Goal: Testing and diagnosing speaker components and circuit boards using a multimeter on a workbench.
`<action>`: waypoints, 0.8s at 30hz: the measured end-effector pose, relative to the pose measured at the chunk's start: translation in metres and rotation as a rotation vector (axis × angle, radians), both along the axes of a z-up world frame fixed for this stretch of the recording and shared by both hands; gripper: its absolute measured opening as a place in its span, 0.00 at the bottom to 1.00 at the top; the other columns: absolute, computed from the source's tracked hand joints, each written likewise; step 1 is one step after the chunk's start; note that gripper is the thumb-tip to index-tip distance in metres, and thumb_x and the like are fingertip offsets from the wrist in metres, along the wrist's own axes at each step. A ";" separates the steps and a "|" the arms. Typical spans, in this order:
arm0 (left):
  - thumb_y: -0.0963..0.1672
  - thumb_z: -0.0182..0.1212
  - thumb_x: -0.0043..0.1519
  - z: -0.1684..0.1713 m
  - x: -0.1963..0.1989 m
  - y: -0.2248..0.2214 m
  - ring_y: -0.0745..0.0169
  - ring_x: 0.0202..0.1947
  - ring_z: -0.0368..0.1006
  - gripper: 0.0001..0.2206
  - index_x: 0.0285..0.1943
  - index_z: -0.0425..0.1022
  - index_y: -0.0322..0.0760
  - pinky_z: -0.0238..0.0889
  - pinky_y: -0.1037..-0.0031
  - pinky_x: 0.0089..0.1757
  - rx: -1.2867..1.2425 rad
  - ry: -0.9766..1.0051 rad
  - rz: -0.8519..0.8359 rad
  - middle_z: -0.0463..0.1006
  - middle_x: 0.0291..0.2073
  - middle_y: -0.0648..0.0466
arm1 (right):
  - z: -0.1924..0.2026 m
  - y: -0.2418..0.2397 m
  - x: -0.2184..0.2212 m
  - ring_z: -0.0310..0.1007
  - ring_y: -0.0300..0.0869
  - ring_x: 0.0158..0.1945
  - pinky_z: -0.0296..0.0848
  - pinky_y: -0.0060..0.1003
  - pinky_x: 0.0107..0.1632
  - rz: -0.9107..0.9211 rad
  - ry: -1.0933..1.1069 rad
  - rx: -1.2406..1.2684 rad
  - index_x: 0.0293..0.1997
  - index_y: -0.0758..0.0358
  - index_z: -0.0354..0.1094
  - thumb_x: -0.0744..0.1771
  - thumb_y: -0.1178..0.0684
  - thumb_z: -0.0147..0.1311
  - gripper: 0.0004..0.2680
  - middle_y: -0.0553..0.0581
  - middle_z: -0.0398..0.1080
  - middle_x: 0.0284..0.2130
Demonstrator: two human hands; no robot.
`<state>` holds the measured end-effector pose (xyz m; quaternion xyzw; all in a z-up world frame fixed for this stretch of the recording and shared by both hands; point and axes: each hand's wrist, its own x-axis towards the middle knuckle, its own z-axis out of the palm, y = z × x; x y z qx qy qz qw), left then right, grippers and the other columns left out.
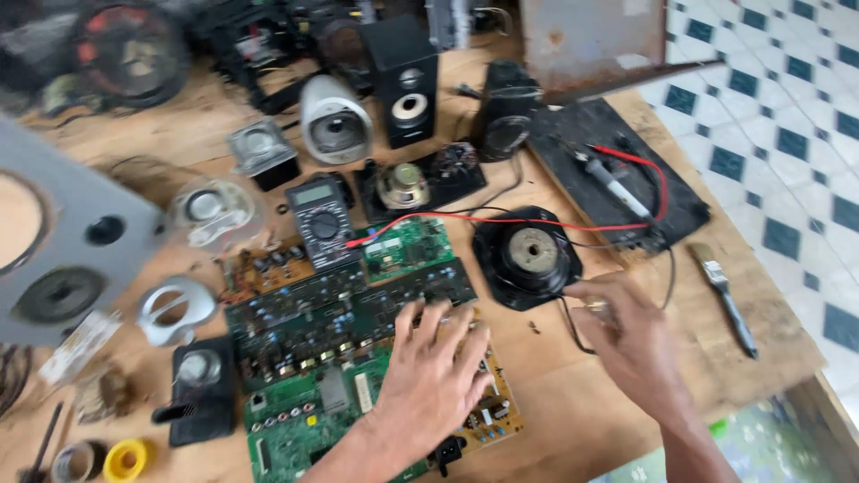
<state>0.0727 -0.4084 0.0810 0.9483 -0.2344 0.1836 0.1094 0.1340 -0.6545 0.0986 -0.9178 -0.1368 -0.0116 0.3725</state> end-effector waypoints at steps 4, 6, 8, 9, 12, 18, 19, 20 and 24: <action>0.47 0.69 0.54 0.008 -0.023 0.006 0.44 0.50 0.64 0.22 0.53 0.69 0.31 0.53 0.46 0.55 -0.202 -0.024 -0.022 0.70 0.50 0.45 | 0.034 0.026 -0.003 0.63 0.38 0.36 0.62 0.31 0.42 0.070 -0.106 0.117 0.45 0.56 0.72 0.68 0.52 0.48 0.07 0.52 0.69 0.39; 0.44 0.68 0.55 0.001 -0.034 0.007 0.44 0.49 0.65 0.20 0.52 0.69 0.31 0.52 0.45 0.55 -0.270 -0.022 -0.006 0.70 0.48 0.45 | 0.041 0.043 -0.002 0.69 0.43 0.51 0.66 0.35 0.52 0.248 -0.210 0.179 0.46 0.61 0.69 0.69 0.51 0.45 0.08 0.56 0.70 0.43; 0.44 0.64 0.60 -0.003 -0.040 0.012 0.48 0.46 0.67 0.14 0.51 0.71 0.32 0.54 0.49 0.53 -0.349 -0.012 0.014 0.70 0.47 0.47 | 0.046 0.063 0.002 0.72 0.45 0.49 0.68 0.39 0.53 0.354 -0.243 0.271 0.45 0.62 0.68 0.69 0.51 0.42 0.09 0.60 0.70 0.43; 0.44 0.64 0.60 -0.009 -0.043 0.019 0.48 0.46 0.67 0.14 0.51 0.71 0.32 0.54 0.49 0.53 -0.346 -0.014 0.020 0.70 0.47 0.47 | 0.044 0.069 0.003 0.72 0.45 0.49 0.68 0.39 0.53 0.361 -0.244 0.275 0.45 0.62 0.68 0.69 0.51 0.42 0.09 0.60 0.70 0.43; 0.51 0.64 0.58 -0.020 -0.050 0.045 0.51 0.46 0.69 0.16 0.47 0.74 0.39 0.53 0.51 0.53 -0.254 -0.037 0.160 0.76 0.45 0.51 | 0.041 0.086 0.012 0.65 0.37 0.46 0.63 0.31 0.46 0.309 -0.238 0.255 0.46 0.58 0.72 0.69 0.47 0.43 0.11 0.56 0.63 0.46; 0.52 0.57 0.62 -0.045 -0.071 0.118 0.59 0.45 0.72 0.16 0.51 0.74 0.39 0.62 0.58 0.47 -0.214 -0.066 0.404 0.79 0.47 0.51 | 0.039 0.095 0.032 0.70 0.38 0.37 0.64 0.34 0.43 0.259 -0.232 0.203 0.38 0.59 0.72 0.69 0.50 0.43 0.10 0.51 0.70 0.32; 0.51 0.58 0.62 -0.048 -0.075 0.129 0.59 0.45 0.73 0.16 0.51 0.75 0.39 0.64 0.60 0.46 -0.222 -0.095 0.445 0.80 0.47 0.51 | 0.034 0.094 0.036 0.68 0.37 0.37 0.65 0.32 0.42 0.297 -0.137 0.380 0.37 0.60 0.69 0.70 0.49 0.43 0.10 0.52 0.69 0.33; 0.51 0.59 0.62 -0.051 -0.078 0.140 0.59 0.44 0.74 0.16 0.51 0.75 0.39 0.66 0.61 0.45 -0.230 -0.124 0.486 0.80 0.46 0.51 | 0.029 0.093 0.039 0.66 0.37 0.38 0.66 0.29 0.41 0.332 -0.040 0.556 0.36 0.61 0.66 0.71 0.48 0.44 0.10 0.53 0.67 0.35; 0.47 0.65 0.58 -0.039 -0.084 0.153 0.57 0.43 0.72 0.11 0.29 0.73 0.37 0.61 0.60 0.46 -0.321 -0.173 0.529 0.79 0.45 0.53 | 0.040 0.112 0.054 0.68 0.41 0.37 0.70 0.33 0.43 0.399 0.028 0.605 0.33 0.63 0.62 0.71 0.52 0.41 0.10 0.58 0.67 0.34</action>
